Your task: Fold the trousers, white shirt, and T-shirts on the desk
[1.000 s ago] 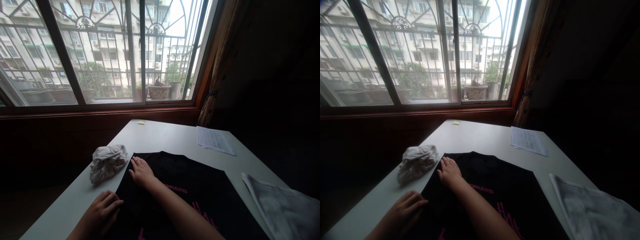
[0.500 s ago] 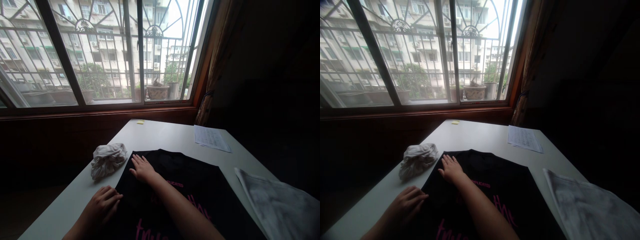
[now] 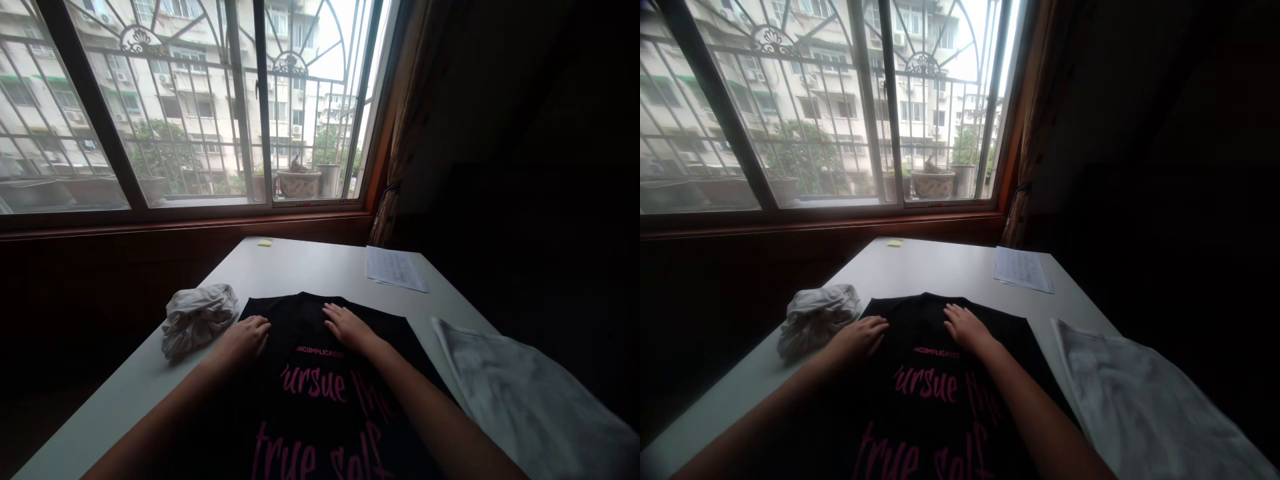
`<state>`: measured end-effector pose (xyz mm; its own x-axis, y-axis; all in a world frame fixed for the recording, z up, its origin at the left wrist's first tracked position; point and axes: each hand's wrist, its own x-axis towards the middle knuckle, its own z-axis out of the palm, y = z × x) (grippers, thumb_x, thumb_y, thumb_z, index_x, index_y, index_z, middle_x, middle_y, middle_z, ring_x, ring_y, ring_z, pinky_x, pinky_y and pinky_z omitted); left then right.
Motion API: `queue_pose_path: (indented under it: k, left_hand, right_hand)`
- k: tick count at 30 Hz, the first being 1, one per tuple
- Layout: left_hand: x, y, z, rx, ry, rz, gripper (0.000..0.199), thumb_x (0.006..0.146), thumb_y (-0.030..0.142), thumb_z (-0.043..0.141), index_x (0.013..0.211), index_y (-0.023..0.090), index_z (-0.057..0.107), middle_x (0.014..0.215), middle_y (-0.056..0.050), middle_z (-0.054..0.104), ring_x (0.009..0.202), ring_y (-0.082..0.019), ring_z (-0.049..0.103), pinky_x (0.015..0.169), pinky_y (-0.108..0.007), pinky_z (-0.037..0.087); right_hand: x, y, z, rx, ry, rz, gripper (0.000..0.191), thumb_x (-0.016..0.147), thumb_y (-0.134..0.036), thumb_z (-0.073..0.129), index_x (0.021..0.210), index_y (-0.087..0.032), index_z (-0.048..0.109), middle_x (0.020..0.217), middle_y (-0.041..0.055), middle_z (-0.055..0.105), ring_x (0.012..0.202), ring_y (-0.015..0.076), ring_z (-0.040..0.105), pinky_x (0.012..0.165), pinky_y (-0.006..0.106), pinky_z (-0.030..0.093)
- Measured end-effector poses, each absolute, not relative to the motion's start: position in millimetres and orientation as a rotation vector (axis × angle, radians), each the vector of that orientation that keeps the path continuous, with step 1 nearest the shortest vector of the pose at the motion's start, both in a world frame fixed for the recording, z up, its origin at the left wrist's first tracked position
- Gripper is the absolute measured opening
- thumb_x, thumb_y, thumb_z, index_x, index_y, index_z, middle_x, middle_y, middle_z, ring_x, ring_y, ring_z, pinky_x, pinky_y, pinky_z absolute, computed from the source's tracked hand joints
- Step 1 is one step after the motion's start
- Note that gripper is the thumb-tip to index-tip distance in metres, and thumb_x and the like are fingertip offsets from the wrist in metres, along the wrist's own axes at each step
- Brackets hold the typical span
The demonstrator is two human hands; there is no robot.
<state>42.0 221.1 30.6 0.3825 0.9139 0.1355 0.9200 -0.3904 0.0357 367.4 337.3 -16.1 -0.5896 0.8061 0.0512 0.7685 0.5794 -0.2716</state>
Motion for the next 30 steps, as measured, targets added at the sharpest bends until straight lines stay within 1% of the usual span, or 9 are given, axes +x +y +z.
queue_pose_path:
  k: [2,5,8,13,18,22,26,28,30]
  left_hand:
    - [54,254,14,-2.552,-1.763,-0.187,0.044,0.100,0.026,0.049,0.141,0.014,0.060,0.150,-0.014,0.058,0.142,-0.027,0.051,0.119,-0.038,0.038]
    - [61,294,-12,-2.483,-1.876,-0.184,0.052,0.102,0.032,0.045,0.148,0.007,0.053,0.158,-0.021,0.046,0.149,-0.034,0.041,0.122,-0.049,0.034]
    - [55,316,-28,-2.439,-1.953,-0.197,0.059,0.105,0.043,0.038,0.156,0.012,0.042,0.166,-0.018,0.031,0.154,-0.034,0.030,0.123,-0.054,0.028]
    - [44,326,-37,-2.460,-1.977,-0.197,0.063,0.106,0.052,0.034,0.160,0.020,0.035,0.169,-0.010,0.025,0.158,-0.028,0.021,0.126,-0.049,0.022]
    - [43,331,-39,-2.457,-2.007,-0.183,0.064,0.105,0.055,0.033,0.160,0.021,0.035,0.170,-0.009,0.023,0.158,-0.028,0.020,0.126,-0.052,0.019]
    - [44,333,-40,-2.446,-2.009,-0.197,0.063,0.106,0.054,0.033,0.159,0.022,0.037,0.170,-0.009,0.026,0.157,-0.030,0.023,0.125,-0.054,0.021]
    - [45,325,-35,-2.413,-1.944,-0.280,0.059,0.105,0.048,0.038,0.156,0.018,0.043,0.169,-0.011,0.031,0.156,-0.031,0.027,0.125,-0.051,0.022]
    - [45,319,-30,-2.401,-1.883,-0.338,0.055,0.105,0.043,0.040,0.154,0.018,0.047,0.166,-0.011,0.037,0.153,-0.030,0.030,0.125,-0.048,0.023]
    - [45,314,-25,-2.406,-1.826,-0.379,0.050,0.105,0.038,0.041,0.150,0.020,0.052,0.158,-0.009,0.049,0.147,-0.028,0.039,0.124,-0.044,0.028]
  right_hand:
    - [391,342,-18,-1.387,-2.597,0.308,0.055,0.105,-0.040,0.039,0.153,-0.014,0.050,0.162,0.0141,0.041,0.152,0.0280,0.035,0.125,0.048,0.027]
    - [413,343,-24,-1.417,-2.559,0.282,0.053,0.104,-0.039,0.041,0.151,-0.016,0.053,0.161,0.0129,0.044,0.151,0.0262,0.038,0.125,0.048,0.028]
    - [422,341,-30,-1.390,-2.526,0.253,0.052,0.104,-0.038,0.041,0.152,-0.022,0.051,0.163,0.0083,0.041,0.152,0.0220,0.036,0.126,0.047,0.026]
    - [424,344,-37,-1.394,-2.396,0.192,0.053,0.104,-0.034,0.038,0.154,-0.021,0.047,0.167,0.0072,0.035,0.153,0.0195,0.033,0.126,0.042,0.030]
    - [427,353,-40,-1.416,-2.374,0.170,0.048,0.101,-0.029,0.041,0.145,-0.020,0.059,0.158,0.0088,0.050,0.147,0.0213,0.043,0.124,0.044,0.034]
    - [428,351,-39,-1.413,-2.372,0.116,0.046,0.100,-0.026,0.044,0.142,-0.019,0.060,0.155,0.0076,0.052,0.145,0.0193,0.045,0.124,0.038,0.034]
    - [429,340,-33,-1.521,-2.259,0.012,0.041,0.098,-0.021,0.044,0.133,-0.019,0.065,0.138,0.0098,0.063,0.130,0.0231,0.054,0.116,0.037,0.042]
    - [428,336,-30,-1.591,-2.201,-0.036,0.036,0.097,-0.020,0.044,0.123,-0.019,0.069,0.126,0.0113,0.067,0.121,0.0259,0.057,0.109,0.039,0.046]
    - [427,332,-29,-1.641,-2.171,-0.072,0.033,0.096,-0.021,0.045,0.117,-0.020,0.071,0.120,0.0115,0.068,0.117,0.0269,0.058,0.105,0.038,0.048]
